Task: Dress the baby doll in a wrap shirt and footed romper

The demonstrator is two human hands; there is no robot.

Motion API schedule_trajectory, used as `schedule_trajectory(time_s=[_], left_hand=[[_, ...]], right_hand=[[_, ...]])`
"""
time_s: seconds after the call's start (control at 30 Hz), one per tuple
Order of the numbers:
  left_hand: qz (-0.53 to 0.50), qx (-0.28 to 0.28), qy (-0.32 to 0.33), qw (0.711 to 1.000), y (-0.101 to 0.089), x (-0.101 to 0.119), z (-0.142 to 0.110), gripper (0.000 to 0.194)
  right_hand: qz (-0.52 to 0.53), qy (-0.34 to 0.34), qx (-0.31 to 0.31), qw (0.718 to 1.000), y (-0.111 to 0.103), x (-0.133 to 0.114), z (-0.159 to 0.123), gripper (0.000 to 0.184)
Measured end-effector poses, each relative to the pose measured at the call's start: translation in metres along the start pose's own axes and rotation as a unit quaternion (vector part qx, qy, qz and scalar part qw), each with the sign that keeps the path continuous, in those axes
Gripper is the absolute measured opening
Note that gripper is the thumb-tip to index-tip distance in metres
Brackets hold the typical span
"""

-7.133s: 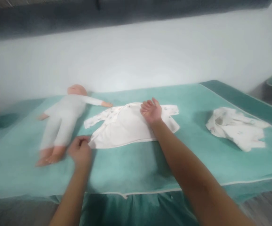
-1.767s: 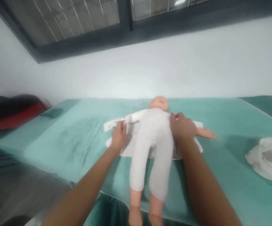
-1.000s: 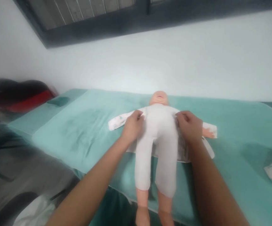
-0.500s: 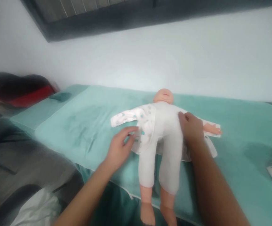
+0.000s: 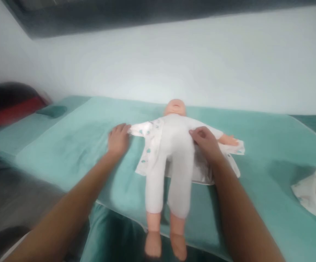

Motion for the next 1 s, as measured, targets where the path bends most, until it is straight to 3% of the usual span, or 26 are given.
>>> schedule_trajectory(time_s=[0.1,0.23,0.33,0.4,0.47,0.53,0.63,0.73,0.83,0.93,1.0], left_hand=[[-0.013,0.048,-0.032,0.998,-0.003,-0.006,-0.005,0.052],[-0.137,0.071,0.004,0.988,-0.020,0.005,-0.035,0.043],[-0.302,0.001,-0.004,0.953,-0.029,0.018,-0.069,0.023],[-0.386,-0.054,-0.032,0.920,-0.032,0.028,-0.091,0.022],[-0.426,-0.097,-0.031,0.899,-0.035,0.044,-0.109,0.026],[-0.417,-0.119,-0.023,0.901,-0.039,0.059,-0.117,0.031],[-0.392,-0.111,-0.035,0.913,-0.049,0.076,-0.114,0.009],[-0.421,-0.080,-0.034,0.903,-0.069,0.093,-0.106,0.009],[-0.418,-0.104,0.022,0.902,-0.084,0.118,-0.099,0.010],[-0.387,-0.154,0.092,0.905,-0.084,0.140,-0.091,0.015],[-0.375,-0.123,0.121,0.911,-0.086,0.149,-0.077,0.016]], right_hand=[[0.046,-0.005,-0.042,0.998,0.009,-0.003,-0.001,0.040],[0.056,0.021,-0.061,0.996,0.013,-0.002,-0.004,0.037],[0.059,0.032,-0.069,0.995,0.015,-0.001,-0.004,0.036],[0.056,0.026,-0.080,0.995,0.016,0.000,-0.004,0.035],[0.058,0.012,-0.096,0.994,0.018,0.001,-0.004,0.034],[0.070,-0.003,-0.114,0.991,0.019,0.000,-0.005,0.033],[0.090,-0.029,-0.148,0.984,0.023,-0.005,-0.009,0.033],[0.088,-0.057,-0.185,0.977,0.028,-0.014,-0.013,0.033],[0.067,-0.071,-0.203,0.974,0.030,-0.019,-0.015,0.031],[0.066,-0.066,-0.202,0.975,0.031,-0.018,-0.015,0.029],[0.085,-0.071,-0.198,0.974,0.033,-0.016,-0.013,0.025]])
Point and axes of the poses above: each hand's wrist, its own z-axis towards the middle knuckle, its own y-axis out of the palm, x = y × z, the point moved 7 cm from there along z, towards the middle knuckle, and after that the axes turned 8 degrees about -y, right-handed, at the moved point
